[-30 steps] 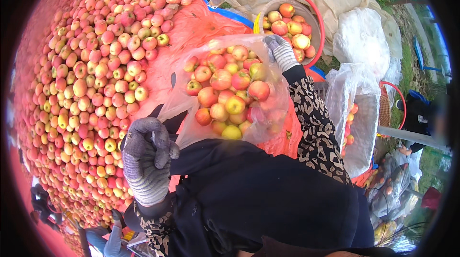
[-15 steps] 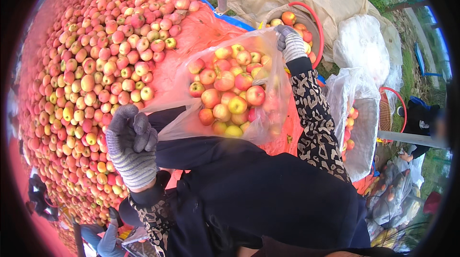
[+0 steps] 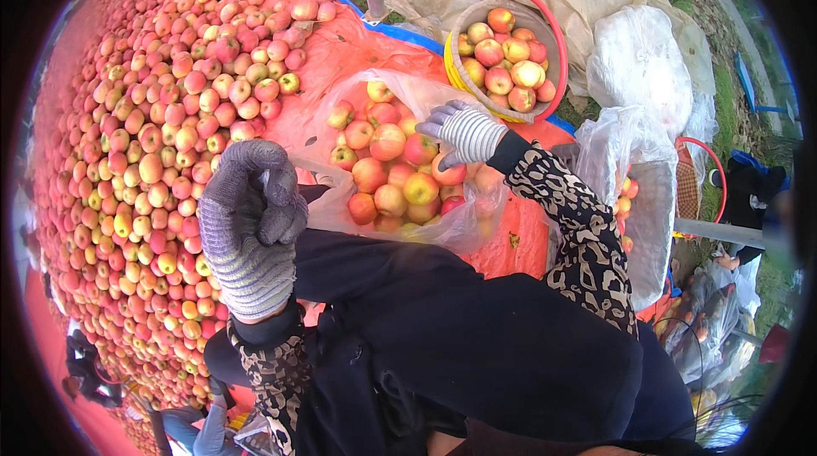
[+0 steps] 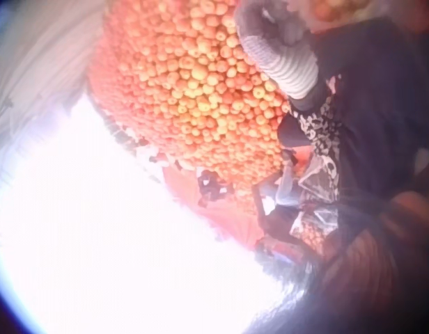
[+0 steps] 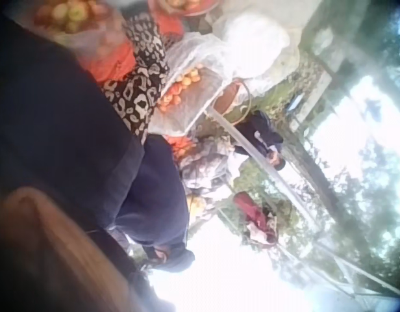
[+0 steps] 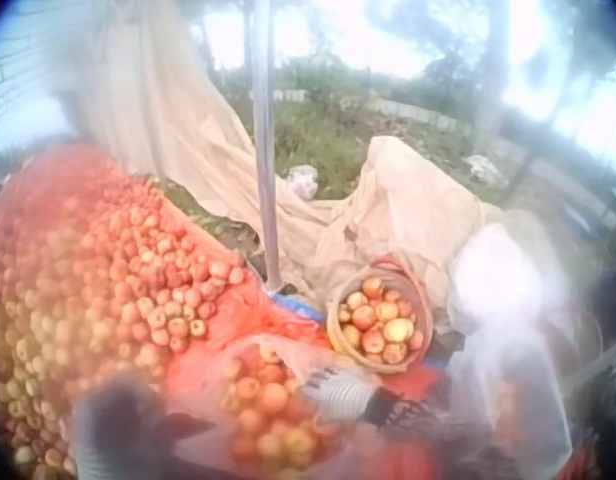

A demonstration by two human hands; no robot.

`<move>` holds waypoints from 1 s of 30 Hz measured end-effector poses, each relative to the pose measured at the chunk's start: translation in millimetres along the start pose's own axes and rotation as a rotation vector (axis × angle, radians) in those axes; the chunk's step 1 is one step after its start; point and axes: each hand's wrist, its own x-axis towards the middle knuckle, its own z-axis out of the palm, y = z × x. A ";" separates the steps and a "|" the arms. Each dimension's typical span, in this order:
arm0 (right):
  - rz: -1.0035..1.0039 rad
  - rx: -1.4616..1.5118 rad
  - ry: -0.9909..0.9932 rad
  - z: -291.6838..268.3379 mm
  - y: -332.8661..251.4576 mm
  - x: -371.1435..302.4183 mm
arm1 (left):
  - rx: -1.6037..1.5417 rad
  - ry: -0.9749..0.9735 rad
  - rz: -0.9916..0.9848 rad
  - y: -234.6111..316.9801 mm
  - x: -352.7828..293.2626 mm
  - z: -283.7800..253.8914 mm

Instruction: The person sits on a red tarp covered with apples and repeatedly picks up apples, briefly inspects them, and places them into a clear plastic bag. The person handles apples one at a time throughout the clip.

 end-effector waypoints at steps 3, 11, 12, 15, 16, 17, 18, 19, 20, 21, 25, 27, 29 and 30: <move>0.257 -0.062 -0.338 8.2 7.8 -5.4 | 0.028 0.078 0.050 4.0 -6.4 -18.8; 0.576 1.148 0.610 -56.6 61.9 -46.8 | 0.147 0.038 0.004 -8.2 -13.2 -10.1; 0.493 1.092 0.648 -66.4 50.5 -38.4 | 0.200 0.037 -0.001 -9.2 -17.4 -8.6; 0.237 0.916 0.554 -94.8 -33.4 3.8 | 0.346 -0.002 -0.063 -4.5 -28.5 3.3; 0.079 0.869 0.443 -92.9 -61.7 16.8 | 0.417 -0.057 0.003 -12.0 -28.0 4.8; -0.031 0.565 0.328 -97.8 -90.8 30.3 | 0.459 -0.091 0.048 -16.9 -30.6 10.6; -0.158 0.591 0.250 -90.6 -114.4 39.2 | 0.474 -0.179 0.087 -20.5 -28.6 15.6; -0.182 0.918 0.262 -78.8 -129.8 50.3 | 0.430 -0.226 0.075 -35.6 -29.9 12.1; -0.199 1.243 0.279 -66.3 -142.5 59.6 | 0.686 -0.209 0.110 -25.9 -35.2 15.7; -0.180 1.446 0.223 -68.8 -150.9 65.4 | 0.704 -0.225 0.115 -26.0 -39.8 13.1; -0.021 1.763 -0.052 -67.9 -176.1 89.6 | 0.938 -0.222 0.363 -32.4 -60.4 -14.5; -0.119 1.458 0.265 -59.3 -189.1 93.1 | 1.065 -0.150 0.366 -22.4 -79.6 -30.7; 0.184 1.396 0.270 -70.9 -192.5 87.1 | 1.177 -0.153 0.385 -10.7 -99.6 -59.2; 0.108 1.422 0.394 -62.9 -184.0 93.2 | 1.303 -0.032 0.467 -2.6 -113.9 -77.7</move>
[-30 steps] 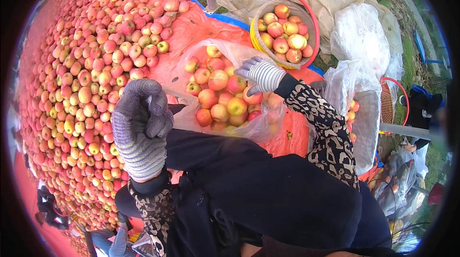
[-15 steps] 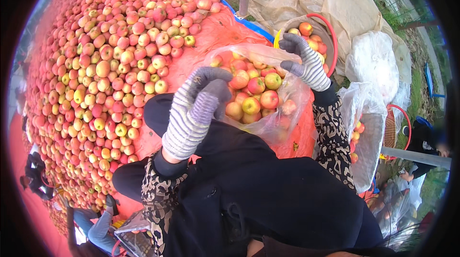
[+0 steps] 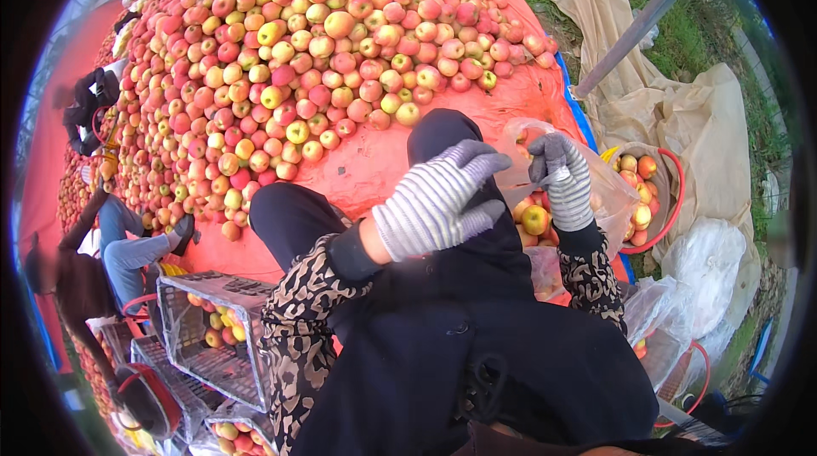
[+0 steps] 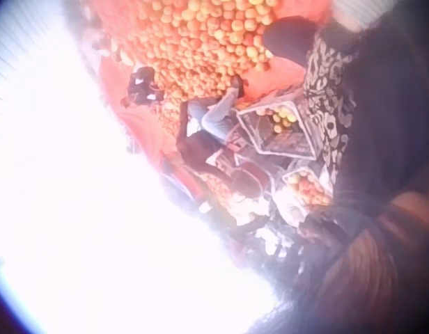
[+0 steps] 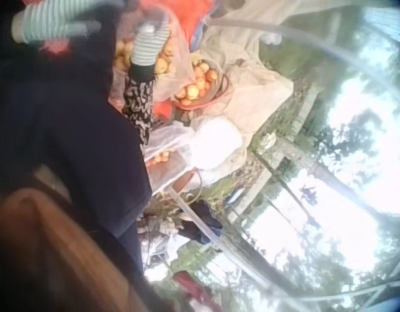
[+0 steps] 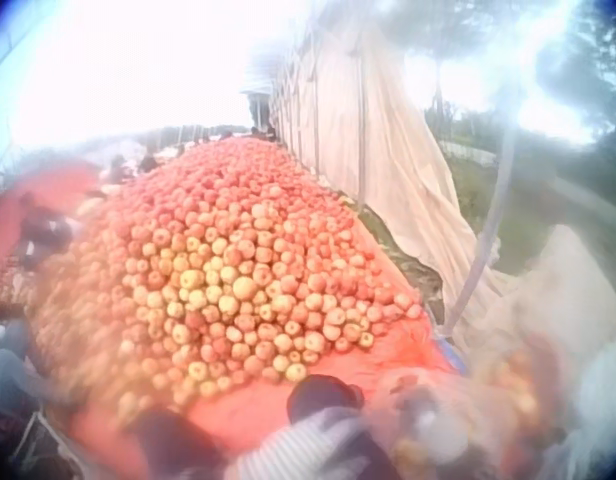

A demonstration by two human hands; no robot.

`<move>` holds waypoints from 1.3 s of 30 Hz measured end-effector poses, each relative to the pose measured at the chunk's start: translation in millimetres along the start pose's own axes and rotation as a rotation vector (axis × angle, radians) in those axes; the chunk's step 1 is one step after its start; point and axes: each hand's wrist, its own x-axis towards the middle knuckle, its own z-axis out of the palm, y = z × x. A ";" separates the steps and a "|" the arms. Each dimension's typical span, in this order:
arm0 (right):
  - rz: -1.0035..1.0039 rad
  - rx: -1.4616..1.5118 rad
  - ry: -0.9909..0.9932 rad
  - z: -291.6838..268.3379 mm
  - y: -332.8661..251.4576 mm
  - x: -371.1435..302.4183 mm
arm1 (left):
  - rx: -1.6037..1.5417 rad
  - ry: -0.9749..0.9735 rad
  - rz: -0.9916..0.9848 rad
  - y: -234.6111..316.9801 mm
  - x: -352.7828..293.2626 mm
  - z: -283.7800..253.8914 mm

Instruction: The person sits on a red tarp covered with apples and repeatedly picks up apples, briefly inspects them, and places them into a clear plastic bag. The person handles apples one at a time throughout the clip.

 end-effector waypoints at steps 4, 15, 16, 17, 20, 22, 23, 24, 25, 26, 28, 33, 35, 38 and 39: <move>-0.014 -0.020 0.095 7.2 -6.7 1.7 | 0.281 0.359 -0.275 -79.2 -76.3 -80.7; -0.607 -0.756 -0.438 83.9 9.0 63.7 | 0.224 -0.216 -0.408 -140.9 -148.1 -138.7; -0.629 -0.766 -0.501 88.5 14.6 69.6 | 0.199 -0.278 -0.356 -139.6 -149.3 -139.6; -0.608 -0.777 -0.526 89.2 19.7 72.2 | 0.168 -0.341 -0.295 -144.4 -150.8 -138.3; -0.501 -0.878 -0.568 86.0 25.6 73.2 | -0.018 -0.408 -0.294 -173.4 -152.2 -139.2; -0.566 -0.904 -0.581 79.5 31.7 79.6 | -0.126 -0.422 -0.329 -184.9 -157.7 -145.1; -0.591 -0.941 -0.604 70.8 33.6 80.8 | -0.171 -0.456 -0.319 -194.2 -155.6 -149.7; -0.623 -0.995 -0.599 63.6 35.1 82.8 | -0.222 -0.483 -0.314 -204.0 -157.5 -151.4; -0.680 -1.037 -0.616 56.6 37.7 90.7 | -0.279 -0.502 -0.301 -213.6 -158.6 -154.9; -0.702 -1.058 -0.622 53.4 40.0 101.2 | -0.306 -0.526 -0.288 -222.3 -159.8 -158.9; -0.678 -1.091 -0.631 50.7 43.5 113.8 | -0.395 -0.579 -0.284 -242.7 -154.5 -168.3; -0.391 -1.121 -0.469 72.8 33.9 109.7 | -0.485 -0.561 -0.237 -277.6 -138.3 -176.2; -0.229 -1.096 -0.552 80.5 18.9 123.2 | -0.491 -0.521 -0.245 -280.3 -141.2 -173.0; -0.078 -1.010 -0.521 101.5 0.4 144.2 | -0.527 -0.503 -0.306 -274.8 -141.2 -168.4; -0.056 -0.976 -0.473 101.2 -2.8 144.5 | -0.493 -0.504 -0.305 -272.4 -138.7 -167.5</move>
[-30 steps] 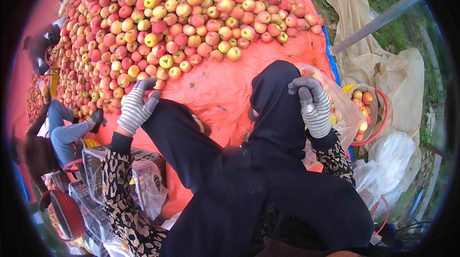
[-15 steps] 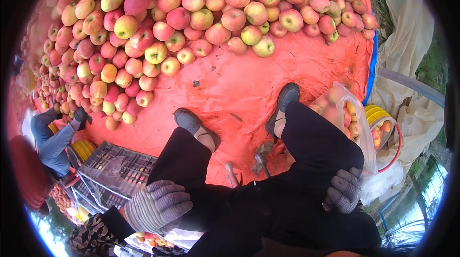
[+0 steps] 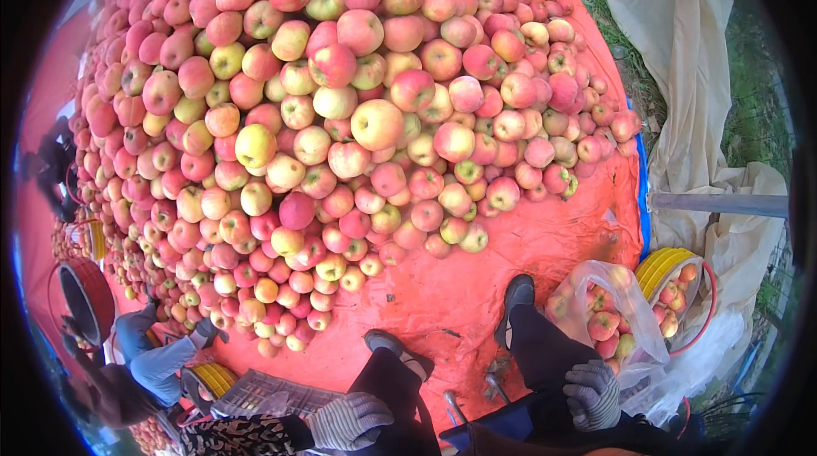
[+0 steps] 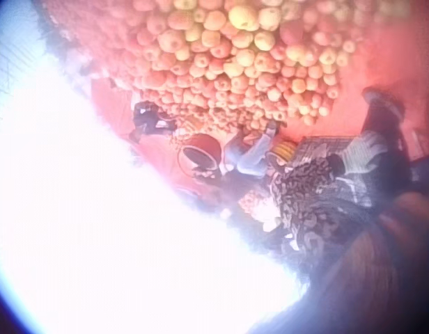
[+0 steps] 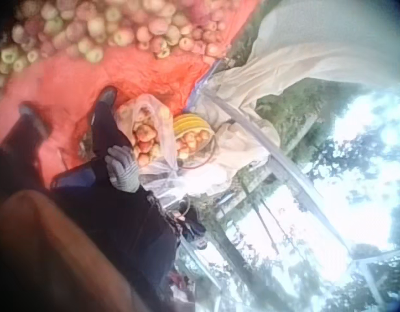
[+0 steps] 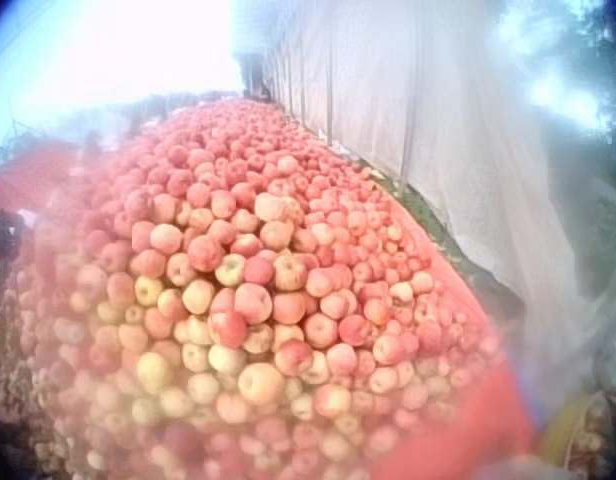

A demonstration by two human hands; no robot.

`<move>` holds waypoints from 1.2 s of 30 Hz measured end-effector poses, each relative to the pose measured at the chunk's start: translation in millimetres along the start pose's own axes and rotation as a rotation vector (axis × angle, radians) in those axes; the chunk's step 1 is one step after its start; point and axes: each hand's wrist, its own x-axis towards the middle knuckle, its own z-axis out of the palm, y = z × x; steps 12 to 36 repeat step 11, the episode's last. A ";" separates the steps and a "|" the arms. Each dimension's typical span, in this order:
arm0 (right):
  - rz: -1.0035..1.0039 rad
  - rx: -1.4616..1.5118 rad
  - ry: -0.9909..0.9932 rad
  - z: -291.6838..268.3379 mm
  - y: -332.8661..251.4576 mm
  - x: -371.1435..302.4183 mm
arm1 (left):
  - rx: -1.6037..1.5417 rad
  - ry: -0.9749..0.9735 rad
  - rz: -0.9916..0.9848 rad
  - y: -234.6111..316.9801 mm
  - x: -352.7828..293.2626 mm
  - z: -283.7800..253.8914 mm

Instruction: The person sits on a red tarp covered with apples and repeatedly picks up apples, briefly inspects them, and places them into a clear plastic bag. The person handles apples one at a time throughout the clip.

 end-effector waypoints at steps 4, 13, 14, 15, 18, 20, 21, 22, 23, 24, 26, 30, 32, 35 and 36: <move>0.094 0.053 0.018 -6.1 -0.2 -10.8 | 0.034 0.031 -0.084 10.9 6.8 12.8; 0.618 0.445 0.501 21.7 5.0 -67.9 | 0.449 0.032 -0.341 37.1 0.9 49.3; 0.618 0.445 0.501 21.7 5.0 -67.9 | 0.449 0.032 -0.341 37.1 0.9 49.3; 0.618 0.445 0.501 21.7 5.0 -67.9 | 0.449 0.032 -0.341 37.1 0.9 49.3; 0.618 0.445 0.501 21.7 5.0 -67.9 | 0.449 0.032 -0.341 37.1 0.9 49.3; 0.618 0.445 0.501 21.7 5.0 -67.9 | 0.449 0.032 -0.341 37.1 0.9 49.3; 0.618 0.445 0.501 21.7 5.0 -67.9 | 0.449 0.032 -0.341 37.1 0.9 49.3; 0.618 0.445 0.501 21.7 5.0 -67.9 | 0.449 0.032 -0.341 37.1 0.9 49.3; 0.618 0.445 0.501 21.7 5.0 -67.9 | 0.449 0.032 -0.341 37.1 0.9 49.3; 0.618 0.445 0.501 21.7 5.0 -67.9 | 0.449 0.032 -0.341 37.1 0.9 49.3; 0.618 0.445 0.501 21.7 5.0 -67.9 | 0.449 0.032 -0.341 37.1 0.9 49.3; 0.618 0.445 0.501 21.7 5.0 -67.9 | 0.449 0.032 -0.341 37.1 0.9 49.3; 0.618 0.445 0.501 21.7 5.0 -67.9 | 0.449 0.032 -0.341 37.1 0.9 49.3; 0.618 0.445 0.501 21.7 5.0 -67.9 | 0.449 0.032 -0.341 37.1 0.9 49.3; 0.618 0.445 0.501 21.7 5.0 -67.9 | 0.449 0.032 -0.341 37.1 0.9 49.3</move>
